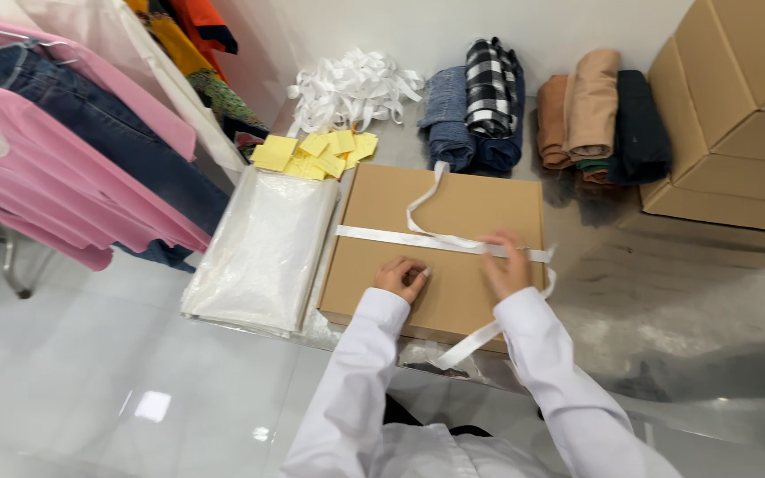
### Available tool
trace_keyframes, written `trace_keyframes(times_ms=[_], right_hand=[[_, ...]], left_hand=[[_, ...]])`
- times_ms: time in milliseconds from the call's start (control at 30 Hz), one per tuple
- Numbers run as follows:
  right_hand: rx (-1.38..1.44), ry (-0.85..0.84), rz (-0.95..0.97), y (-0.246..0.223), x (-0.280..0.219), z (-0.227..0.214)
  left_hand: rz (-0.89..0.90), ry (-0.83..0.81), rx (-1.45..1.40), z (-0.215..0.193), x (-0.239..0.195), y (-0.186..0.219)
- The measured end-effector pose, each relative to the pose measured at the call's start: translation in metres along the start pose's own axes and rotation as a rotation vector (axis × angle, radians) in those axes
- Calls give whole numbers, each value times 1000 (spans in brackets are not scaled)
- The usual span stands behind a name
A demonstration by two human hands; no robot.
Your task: The person places a folded plaid garment onto a clear plastic bag on a metal table, smooths the bag, and then moves a stack of similar bags aside. They then pick up a cardboard box, untie a white ribbon, and place the ribbon on the table before moving the box.
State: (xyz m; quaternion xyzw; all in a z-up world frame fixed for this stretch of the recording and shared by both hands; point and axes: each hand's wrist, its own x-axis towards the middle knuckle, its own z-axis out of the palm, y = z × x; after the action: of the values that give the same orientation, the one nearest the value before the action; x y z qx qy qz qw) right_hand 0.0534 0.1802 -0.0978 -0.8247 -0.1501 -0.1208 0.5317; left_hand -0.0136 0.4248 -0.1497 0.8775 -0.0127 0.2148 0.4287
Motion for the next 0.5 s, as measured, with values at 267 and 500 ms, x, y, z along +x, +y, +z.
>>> trace_keyframes(times_ms=[267, 500], right_hand=[[-572, -442, -18, 2, 13, 72], [-84, -466, 61, 16, 21, 62]], left_hand=[[38, 40, -12, 3, -1, -4], [-14, -7, 45, 8, -4, -10]])
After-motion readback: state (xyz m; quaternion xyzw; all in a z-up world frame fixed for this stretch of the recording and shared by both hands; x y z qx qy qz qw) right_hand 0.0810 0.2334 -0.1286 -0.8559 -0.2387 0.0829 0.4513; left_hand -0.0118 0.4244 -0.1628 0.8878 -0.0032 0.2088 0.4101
